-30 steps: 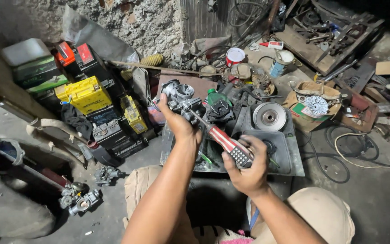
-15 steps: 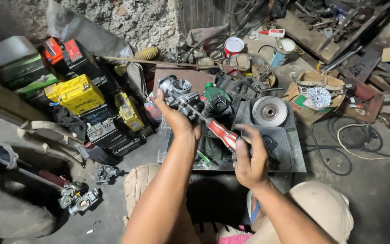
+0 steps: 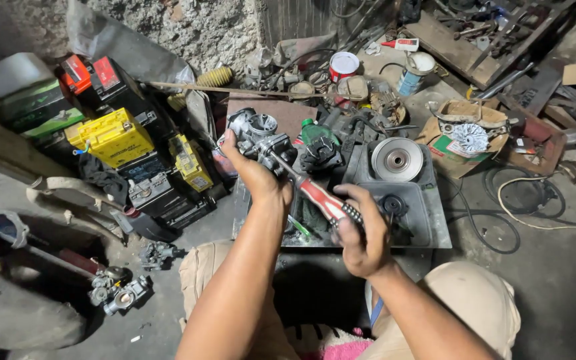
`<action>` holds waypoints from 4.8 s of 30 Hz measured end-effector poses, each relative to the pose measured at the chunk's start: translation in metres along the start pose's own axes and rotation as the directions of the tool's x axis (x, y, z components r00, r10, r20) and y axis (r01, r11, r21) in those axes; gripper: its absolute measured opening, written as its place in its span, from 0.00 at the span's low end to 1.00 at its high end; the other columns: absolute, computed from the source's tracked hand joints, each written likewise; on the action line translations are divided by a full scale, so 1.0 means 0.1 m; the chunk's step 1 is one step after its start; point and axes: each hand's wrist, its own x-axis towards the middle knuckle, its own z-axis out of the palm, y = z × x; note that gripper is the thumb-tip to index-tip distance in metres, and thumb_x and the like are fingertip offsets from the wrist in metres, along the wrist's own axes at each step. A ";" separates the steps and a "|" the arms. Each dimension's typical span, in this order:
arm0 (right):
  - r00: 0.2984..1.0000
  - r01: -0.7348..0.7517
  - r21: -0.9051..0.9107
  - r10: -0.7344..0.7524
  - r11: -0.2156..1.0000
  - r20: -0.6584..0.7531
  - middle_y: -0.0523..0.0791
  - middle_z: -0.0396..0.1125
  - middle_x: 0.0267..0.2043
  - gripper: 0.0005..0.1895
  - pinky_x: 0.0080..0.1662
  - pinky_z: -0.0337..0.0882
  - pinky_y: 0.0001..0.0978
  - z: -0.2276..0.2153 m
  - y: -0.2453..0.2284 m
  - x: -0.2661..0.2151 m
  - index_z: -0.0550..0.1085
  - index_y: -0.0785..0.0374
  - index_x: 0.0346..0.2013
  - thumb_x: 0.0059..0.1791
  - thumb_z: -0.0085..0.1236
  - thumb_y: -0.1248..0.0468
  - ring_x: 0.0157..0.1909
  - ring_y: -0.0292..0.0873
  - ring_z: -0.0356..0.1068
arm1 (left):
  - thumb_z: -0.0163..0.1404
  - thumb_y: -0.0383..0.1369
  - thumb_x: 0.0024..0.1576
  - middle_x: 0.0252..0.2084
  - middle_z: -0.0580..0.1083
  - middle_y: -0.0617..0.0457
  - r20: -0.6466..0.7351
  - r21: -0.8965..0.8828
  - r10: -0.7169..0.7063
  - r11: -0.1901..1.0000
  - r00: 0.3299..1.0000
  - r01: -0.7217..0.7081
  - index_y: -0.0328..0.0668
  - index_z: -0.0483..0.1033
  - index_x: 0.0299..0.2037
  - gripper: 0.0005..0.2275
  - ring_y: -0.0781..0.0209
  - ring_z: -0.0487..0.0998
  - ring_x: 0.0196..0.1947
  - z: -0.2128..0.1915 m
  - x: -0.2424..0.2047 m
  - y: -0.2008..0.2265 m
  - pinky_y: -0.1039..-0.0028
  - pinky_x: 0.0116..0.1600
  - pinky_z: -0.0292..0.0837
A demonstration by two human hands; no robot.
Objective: The person uses a screwdriver to loosen and remove screws from a carburetor held in their left hand. They then use a metal file to scrape and clean the interior surfaces of the carburetor body.
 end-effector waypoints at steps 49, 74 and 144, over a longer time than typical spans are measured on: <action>0.986 0.085 -0.203 -0.112 0.975 -0.123 0.46 0.68 0.25 0.21 0.26 0.66 0.26 -0.01 0.21 0.01 0.72 0.67 0.54 0.51 0.57 0.57 0.20 0.39 0.65 | 0.56 0.58 0.47 0.28 0.78 0.50 -0.004 0.019 -0.002 1.000 1.000 0.002 0.48 0.77 0.35 0.22 0.54 0.81 0.26 0.12 -0.05 -0.03 0.63 0.35 0.81; 0.989 0.096 -0.207 -0.117 0.973 -0.088 0.48 0.71 0.28 0.23 0.29 0.70 0.30 -0.03 0.02 -0.15 0.70 0.68 0.55 0.50 0.58 0.57 0.24 0.44 0.70 | 0.57 0.57 0.47 0.34 0.77 0.51 -0.025 0.039 0.061 0.997 0.998 -0.060 0.50 0.73 0.39 0.22 0.54 0.81 0.31 -0.09 -0.05 0.06 0.63 0.38 0.80; 0.929 -0.357 -0.114 0.340 0.927 -0.143 0.48 0.68 0.24 0.12 0.39 0.70 0.38 0.26 0.23 0.01 0.75 0.60 0.32 0.45 0.72 0.59 0.29 0.45 0.68 | 0.55 0.60 0.46 0.37 0.79 0.47 -0.015 0.056 -0.063 0.996 0.998 0.064 0.46 0.78 0.43 0.27 0.50 0.80 0.37 -0.06 -0.04 -0.17 0.54 0.45 0.79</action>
